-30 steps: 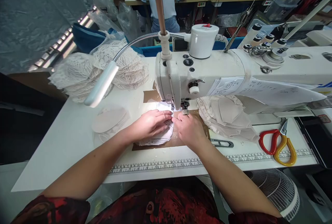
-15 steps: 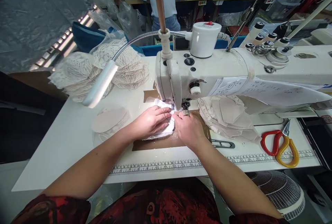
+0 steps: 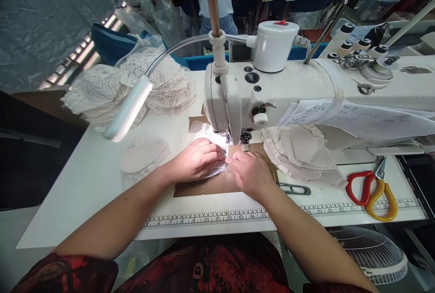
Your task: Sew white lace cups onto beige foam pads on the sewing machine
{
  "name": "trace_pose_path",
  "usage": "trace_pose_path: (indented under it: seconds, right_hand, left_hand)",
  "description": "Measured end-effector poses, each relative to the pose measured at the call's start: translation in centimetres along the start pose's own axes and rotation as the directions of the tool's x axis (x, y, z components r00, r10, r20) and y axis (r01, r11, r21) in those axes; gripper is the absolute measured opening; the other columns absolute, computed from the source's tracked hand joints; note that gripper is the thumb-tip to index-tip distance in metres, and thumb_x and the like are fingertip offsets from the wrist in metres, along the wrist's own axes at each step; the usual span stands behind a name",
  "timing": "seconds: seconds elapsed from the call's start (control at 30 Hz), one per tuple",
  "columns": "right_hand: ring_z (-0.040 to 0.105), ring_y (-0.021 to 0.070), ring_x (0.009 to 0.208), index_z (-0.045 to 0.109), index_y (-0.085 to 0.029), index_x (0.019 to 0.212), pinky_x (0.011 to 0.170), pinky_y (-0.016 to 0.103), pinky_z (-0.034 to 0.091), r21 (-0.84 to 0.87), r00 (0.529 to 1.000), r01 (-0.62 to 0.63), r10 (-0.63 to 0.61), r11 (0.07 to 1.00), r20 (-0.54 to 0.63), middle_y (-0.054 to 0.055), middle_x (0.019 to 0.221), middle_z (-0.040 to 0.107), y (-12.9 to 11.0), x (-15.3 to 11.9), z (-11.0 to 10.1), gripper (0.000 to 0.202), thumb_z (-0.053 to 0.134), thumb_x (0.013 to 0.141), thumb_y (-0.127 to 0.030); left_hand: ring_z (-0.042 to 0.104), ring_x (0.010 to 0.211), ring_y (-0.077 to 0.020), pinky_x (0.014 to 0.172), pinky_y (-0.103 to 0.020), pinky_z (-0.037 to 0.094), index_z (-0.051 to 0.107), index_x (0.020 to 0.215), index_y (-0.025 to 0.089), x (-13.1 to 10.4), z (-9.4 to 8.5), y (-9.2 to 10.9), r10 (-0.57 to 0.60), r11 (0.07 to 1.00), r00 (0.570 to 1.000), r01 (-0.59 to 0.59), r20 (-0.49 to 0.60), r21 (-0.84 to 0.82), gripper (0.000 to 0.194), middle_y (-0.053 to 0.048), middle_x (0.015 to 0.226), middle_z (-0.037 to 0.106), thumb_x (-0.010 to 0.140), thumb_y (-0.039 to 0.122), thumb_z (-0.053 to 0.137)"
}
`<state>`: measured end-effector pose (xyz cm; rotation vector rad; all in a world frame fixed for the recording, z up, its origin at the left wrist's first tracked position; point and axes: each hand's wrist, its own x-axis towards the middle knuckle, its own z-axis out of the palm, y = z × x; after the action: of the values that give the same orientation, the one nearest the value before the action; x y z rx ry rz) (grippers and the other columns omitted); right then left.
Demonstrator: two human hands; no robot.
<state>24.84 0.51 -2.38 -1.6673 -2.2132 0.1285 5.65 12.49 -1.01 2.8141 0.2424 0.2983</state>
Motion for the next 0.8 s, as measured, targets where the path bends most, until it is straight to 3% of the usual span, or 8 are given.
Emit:
trace_pose_path:
  seconds: [0.4, 0.6, 0.8]
  right_hand:
    - [0.050, 0.0185, 0.075, 0.068, -0.022, 0.121, 0.064, 0.030, 0.033, -0.180, 0.980, -0.141, 0.163, 0.973, 0.112, 0.006, 0.084, 0.062, -0.6, 1.2, -0.1, 0.044, 0.044, 0.086, -0.010]
    - [0.052, 0.0200, 0.078, 0.068, -0.022, 0.123, 0.066, 0.031, 0.034, -0.239, 0.984, -0.142, 0.163, 0.961, 0.068, 0.008, 0.086, 0.064, -0.6, 1.0, 0.3, 0.047, 0.047, 0.084, -0.009]
    - [0.054, 0.0212, 0.080, 0.067, -0.022, 0.125, 0.066, 0.032, 0.033, -0.277, 0.978, -0.177, 0.201, 0.944, 0.060, 0.008, 0.088, 0.066, -0.9, 1.3, 0.4, 0.046, 0.045, 0.086, -0.010]
  left_hand:
    - [0.057, 0.081, -0.0163, 0.074, -0.031, 0.042, 0.065, 0.098, 0.016, 0.1, 0.2, 0.1, -0.001, 0.996, 1.000, 0.002, -0.007, 0.095, 0.024, -0.007, 0.095, 0.066, 0.100, 0.028, 0.045]
    - [0.061, 0.097, -0.0208, 0.083, -0.034, 0.049, 0.063, 0.116, 0.014, 0.2, 0.3, 0.1, 0.010, 0.997, 0.999, -0.006, -0.051, 0.082, 0.028, -0.013, 0.121, 0.065, 0.101, 0.024, 0.041]
    - [0.062, 0.095, -0.0222, 0.082, -0.038, 0.054, 0.064, 0.118, 0.012, 0.4, 0.6, 0.3, -0.015, 0.996, 0.993, 0.026, -0.119, 0.087, 0.031, -0.015, 0.123, 0.066, 0.100, 0.024, 0.042]
